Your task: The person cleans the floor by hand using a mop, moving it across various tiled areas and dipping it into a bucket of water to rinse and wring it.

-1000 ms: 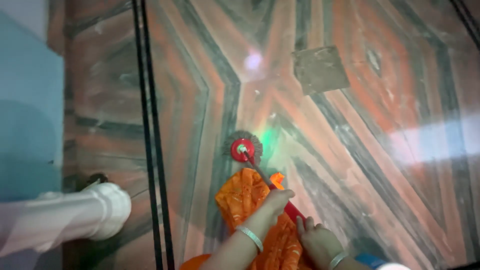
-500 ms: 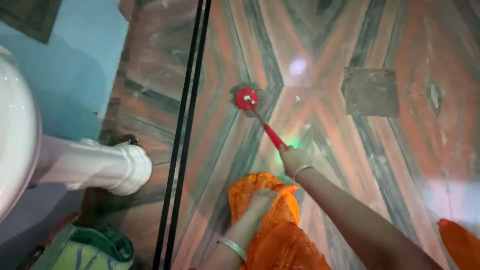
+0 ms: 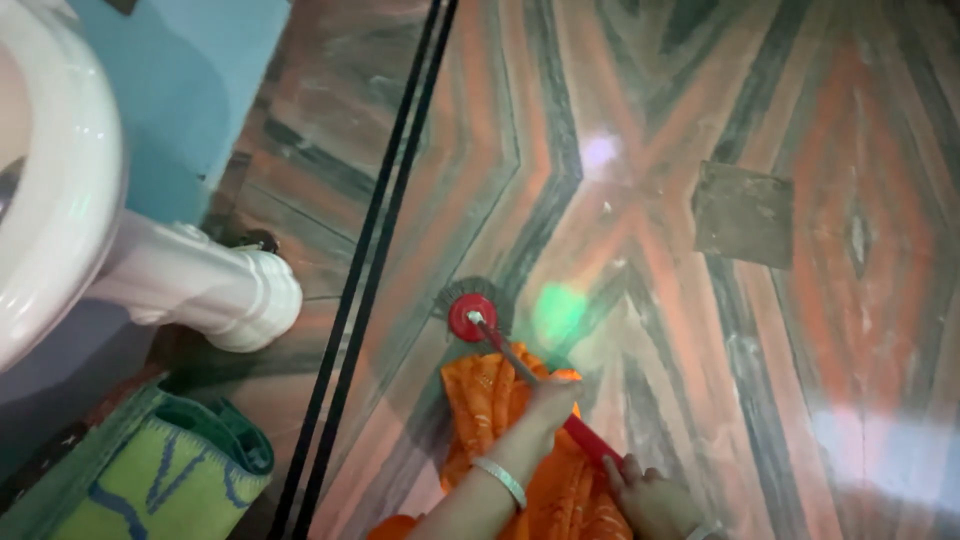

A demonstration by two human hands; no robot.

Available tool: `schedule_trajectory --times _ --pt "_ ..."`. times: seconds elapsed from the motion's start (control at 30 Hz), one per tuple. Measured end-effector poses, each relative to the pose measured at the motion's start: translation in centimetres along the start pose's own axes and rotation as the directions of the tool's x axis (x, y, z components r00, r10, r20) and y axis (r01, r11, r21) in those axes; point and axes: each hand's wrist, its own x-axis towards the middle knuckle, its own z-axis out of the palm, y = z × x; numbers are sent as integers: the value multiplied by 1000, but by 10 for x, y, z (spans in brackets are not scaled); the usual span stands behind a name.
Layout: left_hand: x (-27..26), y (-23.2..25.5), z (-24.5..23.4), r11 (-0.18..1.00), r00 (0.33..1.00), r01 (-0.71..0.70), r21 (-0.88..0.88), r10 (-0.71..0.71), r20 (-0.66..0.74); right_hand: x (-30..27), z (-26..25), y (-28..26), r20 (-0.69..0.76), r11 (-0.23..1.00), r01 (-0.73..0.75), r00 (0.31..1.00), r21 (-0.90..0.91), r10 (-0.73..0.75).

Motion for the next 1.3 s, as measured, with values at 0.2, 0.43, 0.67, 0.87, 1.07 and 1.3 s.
schedule_trajectory --times 0.2,0.43,0.67,0.87,1.07,1.3 --pt "-13 22 -28 970 992 68 -232 -92 -91 71 -36 31 -82 980 40 995 -197 -57" --pt "28 -17 -68 949 970 -7 -315 -69 -231 266 -165 68 -352 949 138 906 -284 -237" --pt "1 44 -81 917 925 -33 -397 -122 -360 319 -210 30 -403 992 114 911 54 -83" --pt "5 94 -75 900 934 -82 -428 -81 -348 189 -139 103 -157 769 422 821 -479 -549" --pt "18 102 -97 897 945 -59 -438 -91 -315 179 -53 125 -90 788 419 857 -451 -508" --pt "18 86 -160 885 922 -171 -433 -12 -388 259 -132 19 -163 678 411 772 -610 -615"
